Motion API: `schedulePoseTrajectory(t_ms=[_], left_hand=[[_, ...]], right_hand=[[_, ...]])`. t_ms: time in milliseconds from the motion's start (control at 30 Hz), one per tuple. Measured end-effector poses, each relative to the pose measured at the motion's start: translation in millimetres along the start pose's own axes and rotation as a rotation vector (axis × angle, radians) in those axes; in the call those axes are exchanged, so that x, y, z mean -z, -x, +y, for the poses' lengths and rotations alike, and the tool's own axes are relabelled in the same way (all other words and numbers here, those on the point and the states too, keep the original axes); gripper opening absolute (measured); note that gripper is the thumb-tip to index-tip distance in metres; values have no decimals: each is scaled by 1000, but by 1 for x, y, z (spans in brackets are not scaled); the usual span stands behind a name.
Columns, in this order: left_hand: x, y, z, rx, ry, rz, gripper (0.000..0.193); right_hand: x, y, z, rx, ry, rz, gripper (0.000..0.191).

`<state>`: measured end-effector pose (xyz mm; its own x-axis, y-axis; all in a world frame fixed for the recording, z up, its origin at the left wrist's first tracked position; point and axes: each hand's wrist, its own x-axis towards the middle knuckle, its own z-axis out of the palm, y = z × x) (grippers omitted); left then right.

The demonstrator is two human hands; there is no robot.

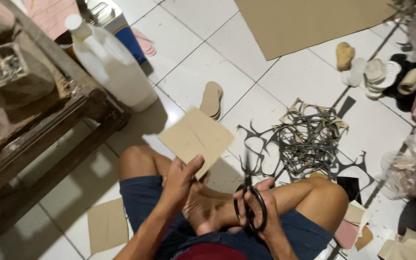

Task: The person sits on the workshop floor and cuts insole shapes from cardboard sheets using large scissors, following drawn outlines. They trim around the curved outline, set finished cutouts aside with completed pairs, and pick up new marked cardboard pieces to cut more.

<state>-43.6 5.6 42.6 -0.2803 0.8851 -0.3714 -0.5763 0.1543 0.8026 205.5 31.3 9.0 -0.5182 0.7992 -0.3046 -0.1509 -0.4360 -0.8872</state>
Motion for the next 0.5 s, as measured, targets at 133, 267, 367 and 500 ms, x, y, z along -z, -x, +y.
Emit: schedulePoseTrajectory(t_ms=[133, 267, 367, 500], left_hand=[[-14, 7, 39, -110, -110, -101, 30], [-25, 18, 48, -138, -183, -214, 29], [-27, 20, 52, -98, -271, -262, 30], [-22, 21, 63, -48, -282, -338, 30]], right_hand=[[-10, 12, -9, -34, 345, -149, 67], [-27, 7, -30, 176, 399, -214, 80], [-38, 2, -43, 202, 467, -220, 83], [-46, 0, -50, 203, 441, -260, 85]])
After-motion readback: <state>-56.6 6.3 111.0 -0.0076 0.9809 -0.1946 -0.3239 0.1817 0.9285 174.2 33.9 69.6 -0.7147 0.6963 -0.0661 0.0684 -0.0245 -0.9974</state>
